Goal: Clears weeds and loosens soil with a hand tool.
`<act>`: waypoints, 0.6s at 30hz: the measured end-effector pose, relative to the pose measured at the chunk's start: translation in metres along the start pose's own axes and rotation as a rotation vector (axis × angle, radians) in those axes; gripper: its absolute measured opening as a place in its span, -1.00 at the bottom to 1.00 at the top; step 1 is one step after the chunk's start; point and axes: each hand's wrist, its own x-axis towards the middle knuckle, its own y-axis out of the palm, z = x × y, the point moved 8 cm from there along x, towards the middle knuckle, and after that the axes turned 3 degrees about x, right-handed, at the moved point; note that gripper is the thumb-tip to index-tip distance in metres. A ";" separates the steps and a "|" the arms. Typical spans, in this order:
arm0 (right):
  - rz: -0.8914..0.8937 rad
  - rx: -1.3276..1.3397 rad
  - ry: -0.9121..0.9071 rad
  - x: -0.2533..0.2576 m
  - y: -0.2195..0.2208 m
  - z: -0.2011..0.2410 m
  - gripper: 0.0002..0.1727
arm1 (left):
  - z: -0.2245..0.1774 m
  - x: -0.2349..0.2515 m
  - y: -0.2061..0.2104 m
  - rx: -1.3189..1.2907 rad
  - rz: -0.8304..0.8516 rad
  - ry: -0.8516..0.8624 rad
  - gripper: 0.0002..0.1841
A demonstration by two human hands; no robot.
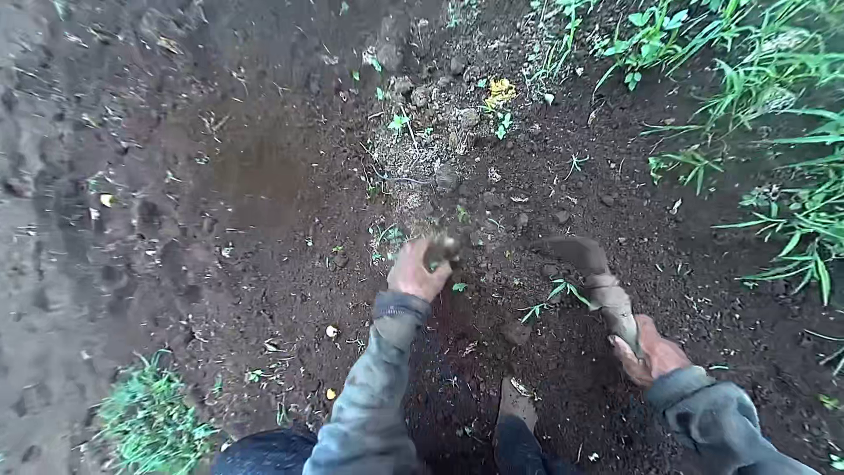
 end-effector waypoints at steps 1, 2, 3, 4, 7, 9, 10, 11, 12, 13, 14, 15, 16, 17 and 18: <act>-0.110 0.053 -0.027 0.002 -0.021 0.004 -0.24 | -0.007 0.022 -0.001 0.012 -0.031 0.025 -0.42; -0.192 0.120 -0.025 0.010 -0.040 0.012 -0.25 | -0.023 0.041 0.003 0.035 -0.020 0.041 -0.38; -0.222 0.198 0.005 0.021 -0.053 0.024 -0.25 | -0.049 0.054 0.014 0.069 0.023 0.064 -0.30; -0.210 0.275 0.046 0.033 -0.056 0.035 -0.29 | -0.077 0.055 0.033 0.128 0.080 0.104 -0.16; -0.004 0.410 0.110 0.043 0.008 0.055 -0.38 | -0.136 0.000 0.096 0.267 0.218 0.295 0.07; 0.126 0.238 0.073 0.016 0.057 0.063 -0.30 | -0.113 -0.030 0.105 0.273 0.307 0.343 -0.16; 0.184 0.120 0.071 -0.002 0.069 0.062 -0.27 | -0.086 -0.042 0.102 0.248 0.363 0.299 -0.25; 0.215 0.028 0.066 -0.016 0.072 0.061 -0.25 | -0.052 -0.053 0.100 0.225 0.410 0.216 -0.30; 0.199 -0.027 0.044 -0.019 0.066 0.064 -0.23 | -0.011 -0.057 0.099 0.208 0.418 0.103 -0.34; 0.135 -0.051 0.009 -0.014 0.052 0.070 -0.23 | 0.033 -0.056 0.099 0.184 0.404 -0.024 -0.37; 0.042 -0.046 -0.023 -0.003 0.033 0.082 -0.23 | 0.076 -0.056 0.103 0.158 0.393 -0.137 -0.37; -0.059 -0.020 -0.044 0.012 0.013 0.098 -0.25 | 0.112 -0.058 0.109 0.134 0.375 -0.216 -0.36; -0.135 0.025 -0.040 0.031 -0.005 0.118 -0.27 | 0.138 -0.061 0.115 0.122 0.365 -0.256 -0.36; -0.182 0.095 -0.012 0.052 -0.016 0.140 -0.29 | 0.152 -0.063 0.117 0.113 0.365 -0.263 -0.35; -0.201 0.180 0.023 0.071 -0.017 0.165 -0.31 | 0.156 -0.063 0.115 0.094 0.371 -0.266 -0.35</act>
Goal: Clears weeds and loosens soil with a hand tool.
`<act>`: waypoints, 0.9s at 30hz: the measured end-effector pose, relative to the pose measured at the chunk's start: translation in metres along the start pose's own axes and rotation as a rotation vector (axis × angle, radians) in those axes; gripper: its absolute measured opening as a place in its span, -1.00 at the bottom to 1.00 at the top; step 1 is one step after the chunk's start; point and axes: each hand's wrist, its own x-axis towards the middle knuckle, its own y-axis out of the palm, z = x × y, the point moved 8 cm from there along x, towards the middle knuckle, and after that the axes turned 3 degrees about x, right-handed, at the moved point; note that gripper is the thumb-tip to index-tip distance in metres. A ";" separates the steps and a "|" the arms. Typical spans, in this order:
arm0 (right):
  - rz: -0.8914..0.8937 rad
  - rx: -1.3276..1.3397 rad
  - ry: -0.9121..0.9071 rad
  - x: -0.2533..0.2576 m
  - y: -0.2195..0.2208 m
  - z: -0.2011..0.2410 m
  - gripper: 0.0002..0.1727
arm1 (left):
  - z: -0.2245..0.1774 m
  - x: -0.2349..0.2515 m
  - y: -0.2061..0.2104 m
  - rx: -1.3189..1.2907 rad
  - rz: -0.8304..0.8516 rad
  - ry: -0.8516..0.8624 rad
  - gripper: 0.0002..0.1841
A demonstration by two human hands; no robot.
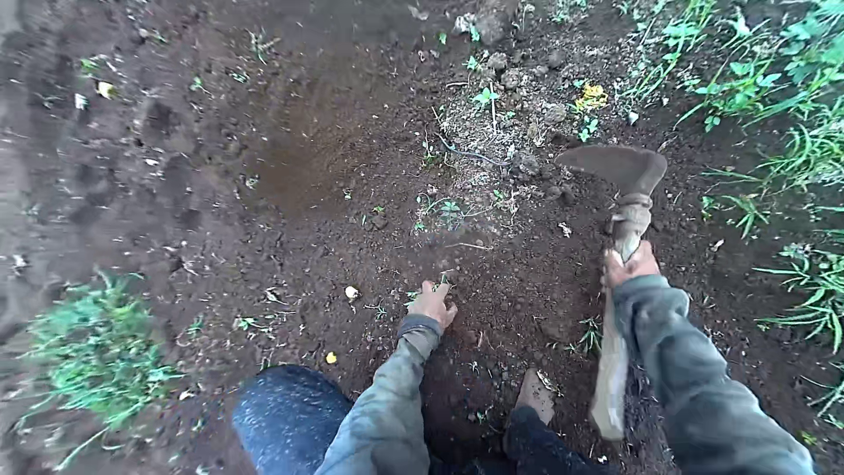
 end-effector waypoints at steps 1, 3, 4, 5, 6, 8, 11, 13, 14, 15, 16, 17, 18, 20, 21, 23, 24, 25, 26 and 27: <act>0.016 0.074 0.041 0.005 0.016 0.021 -0.35 | 0.003 0.000 -0.003 -0.035 -0.007 -0.006 -0.35; 0.169 0.079 0.051 -0.010 0.067 0.033 -0.36 | 0.016 -0.005 -0.012 -0.157 -0.061 -0.072 -0.36; 0.258 -0.018 0.027 -0.023 0.091 0.026 -0.30 | 0.031 -0.008 -0.021 -0.221 -0.106 -0.123 -0.38; 0.326 -0.156 0.000 -0.039 0.102 0.013 -0.25 | 0.047 -0.012 -0.023 -0.281 -0.144 -0.172 -0.39; 0.372 -0.298 -0.036 -0.052 0.102 0.003 -0.22 | 0.061 -0.013 -0.024 -0.328 -0.174 -0.207 -0.39; 0.374 -0.439 -0.123 -0.061 0.085 0.006 -0.22 | 0.079 -0.008 -0.033 -0.381 -0.197 -0.221 -0.39; 0.175 -0.328 -0.200 -0.029 0.038 0.058 -0.29 | 0.084 0.000 -0.026 -0.372 -0.176 -0.232 -0.38; 0.003 -0.203 -0.178 0.021 0.023 0.109 -0.29 | 0.084 0.002 -0.027 -0.379 -0.146 -0.236 -0.32; -0.041 -0.154 -0.161 0.045 0.027 0.132 -0.27 | 0.084 0.002 -0.028 -0.379 -0.136 -0.234 -0.28; -0.033 -0.122 -0.145 0.061 0.040 0.154 -0.25 | 0.085 0.003 -0.029 -0.386 -0.140 -0.222 -0.28; 0.018 -0.120 -0.132 0.065 0.064 0.168 -0.25 | 0.087 0.004 -0.026 -0.402 -0.148 -0.207 -0.29; 0.085 -0.131 -0.152 0.052 0.094 0.169 -0.27 | 0.090 0.004 -0.022 -0.431 -0.160 -0.195 -0.31; 0.146 -0.153 -0.187 0.030 0.126 0.158 -0.29 | 0.095 0.003 -0.021 -0.461 -0.171 -0.188 -0.32; 0.306 -0.390 -0.164 -0.026 0.170 0.118 -0.24 | 0.098 0.005 -0.022 -0.512 -0.180 -0.175 -0.35; 0.362 -0.499 -0.134 -0.046 0.179 0.095 -0.21 | 0.097 0.006 -0.023 -0.516 -0.176 -0.170 -0.36; 0.423 -0.595 -0.127 -0.067 0.171 0.059 -0.19 | 0.096 0.007 -0.025 -0.503 -0.153 -0.169 -0.37; 0.433 -0.584 -0.143 -0.069 0.158 0.051 -0.18 | 0.097 0.006 -0.027 -0.517 -0.150 -0.167 -0.38; 0.420 -0.542 -0.166 -0.066 0.140 0.047 -0.18 | 0.099 0.007 -0.033 -0.552 -0.161 -0.160 -0.39; 0.381 -0.482 -0.188 -0.060 0.122 0.046 -0.21 | 0.099 0.008 -0.040 -0.603 -0.196 -0.141 -0.42; 0.326 -0.421 -0.205 -0.051 0.104 0.049 -0.24 | 0.096 0.010 -0.051 -0.644 -0.242 -0.122 -0.44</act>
